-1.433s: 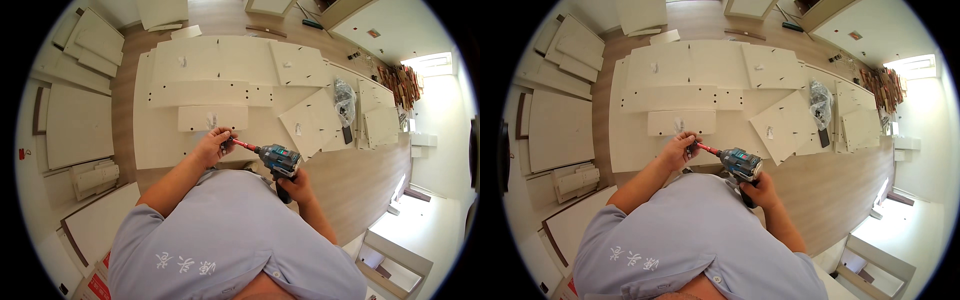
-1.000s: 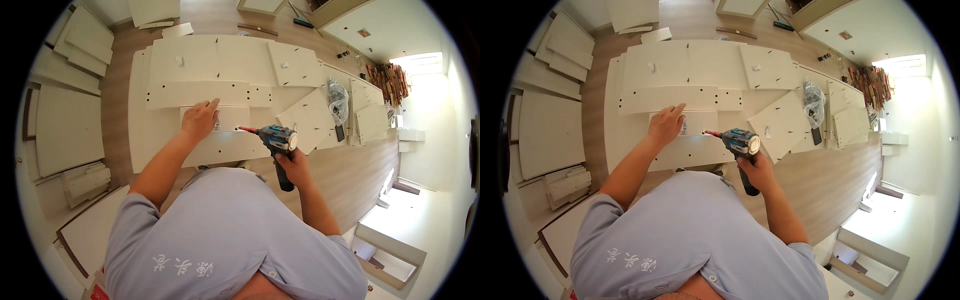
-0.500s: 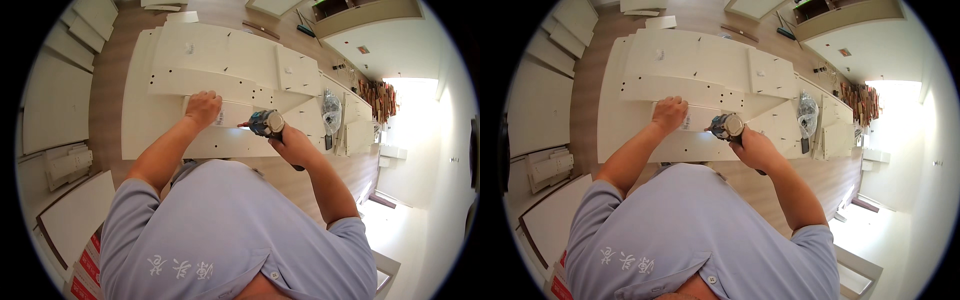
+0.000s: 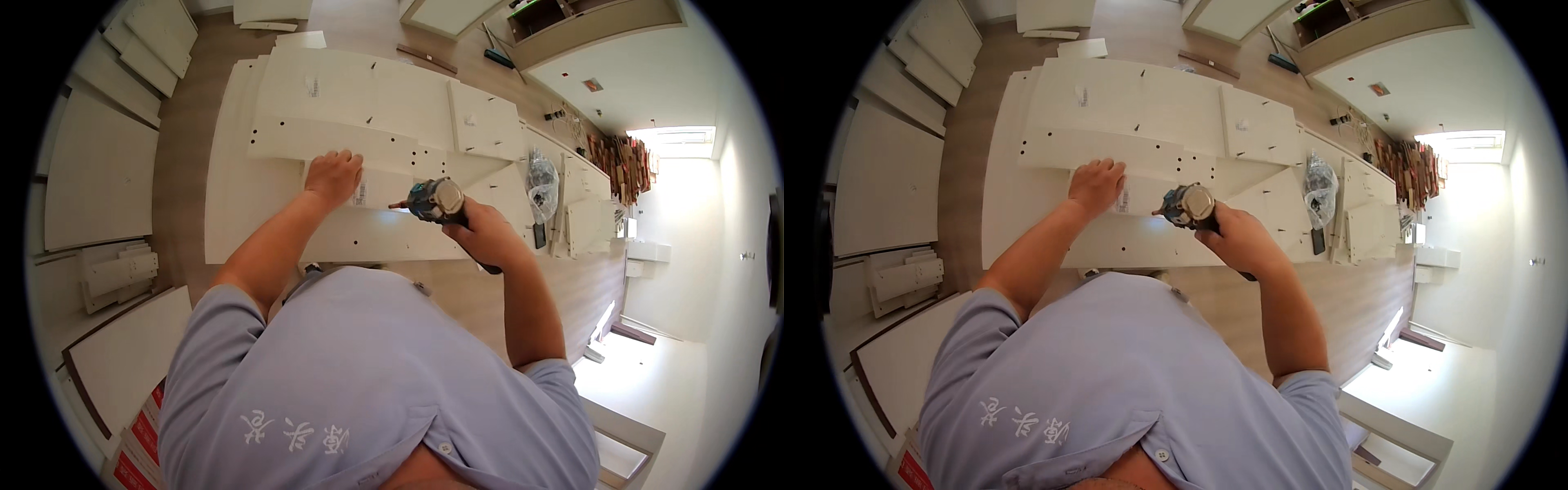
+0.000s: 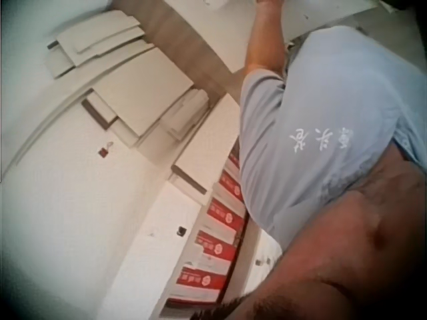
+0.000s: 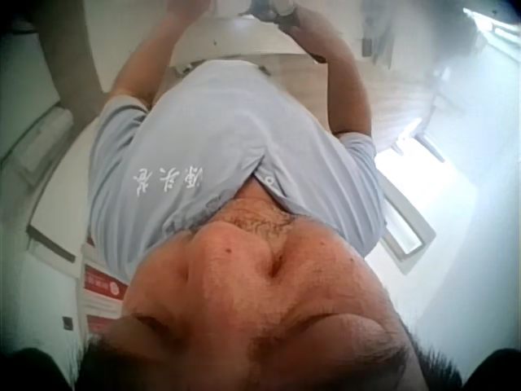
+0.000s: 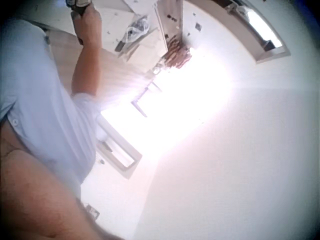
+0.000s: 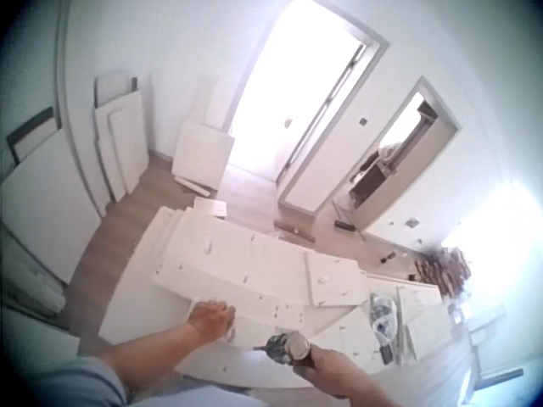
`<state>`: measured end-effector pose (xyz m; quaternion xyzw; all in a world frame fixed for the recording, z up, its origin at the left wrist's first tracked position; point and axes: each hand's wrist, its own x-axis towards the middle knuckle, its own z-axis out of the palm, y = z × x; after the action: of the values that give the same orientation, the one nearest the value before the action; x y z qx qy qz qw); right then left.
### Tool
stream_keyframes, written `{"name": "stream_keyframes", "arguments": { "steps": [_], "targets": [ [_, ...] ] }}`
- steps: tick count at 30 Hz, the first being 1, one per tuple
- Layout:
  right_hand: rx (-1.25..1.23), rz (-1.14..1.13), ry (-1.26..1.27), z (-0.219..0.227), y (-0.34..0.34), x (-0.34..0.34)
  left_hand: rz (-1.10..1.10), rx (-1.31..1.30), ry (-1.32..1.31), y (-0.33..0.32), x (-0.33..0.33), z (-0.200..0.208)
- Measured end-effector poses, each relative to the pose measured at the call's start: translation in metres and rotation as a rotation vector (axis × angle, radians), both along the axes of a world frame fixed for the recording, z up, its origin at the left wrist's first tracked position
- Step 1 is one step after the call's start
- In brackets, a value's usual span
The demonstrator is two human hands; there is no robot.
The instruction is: The person attaches components to white boards using a power drill, picking up small hardware items from a bag and driving screws into pre-drilled holes.
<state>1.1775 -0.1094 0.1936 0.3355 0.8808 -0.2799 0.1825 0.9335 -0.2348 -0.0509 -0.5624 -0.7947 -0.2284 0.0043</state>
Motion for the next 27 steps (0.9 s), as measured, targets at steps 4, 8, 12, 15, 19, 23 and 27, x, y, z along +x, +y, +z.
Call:
{"name": "stream_keyframes", "arguments": {
  "steps": [4, 8, 12, 15, 19, 23, 27],
  "targets": [
    [-0.174, -0.180, 0.229, 0.015, -0.014, 0.017, 0.050, 0.218, -0.672, -0.014, -0.006, 0.021],
    [-0.601, -0.472, 0.516, -0.012, -0.030, 0.044, 0.059, 0.288, -1.980, -0.054, -0.005, 0.011],
    [-0.731, -0.521, 0.617, -0.027, -0.042, 0.049, 0.361, 0.340, -2.310, -0.072, 0.022, 0.018],
    [-0.755, -0.510, 0.604, -0.028, -0.046, 0.046, 0.359, 0.307, -2.255, -0.077, 0.035, 0.051],
    [-0.766, -0.483, 0.605, -0.028, -0.049, 0.041, 0.102, 0.194, -2.108, -0.090, 0.033, 0.034],
    [-0.789, -0.459, 0.553, -0.030, -0.046, 0.041, 0.051, 0.103, -1.940, -0.093, 0.034, 0.048],
    [-0.823, -0.430, 0.526, -0.035, -0.043, 0.040, -0.042, -0.005, -1.769, -0.093, 0.034, 0.055]
  ]
}}
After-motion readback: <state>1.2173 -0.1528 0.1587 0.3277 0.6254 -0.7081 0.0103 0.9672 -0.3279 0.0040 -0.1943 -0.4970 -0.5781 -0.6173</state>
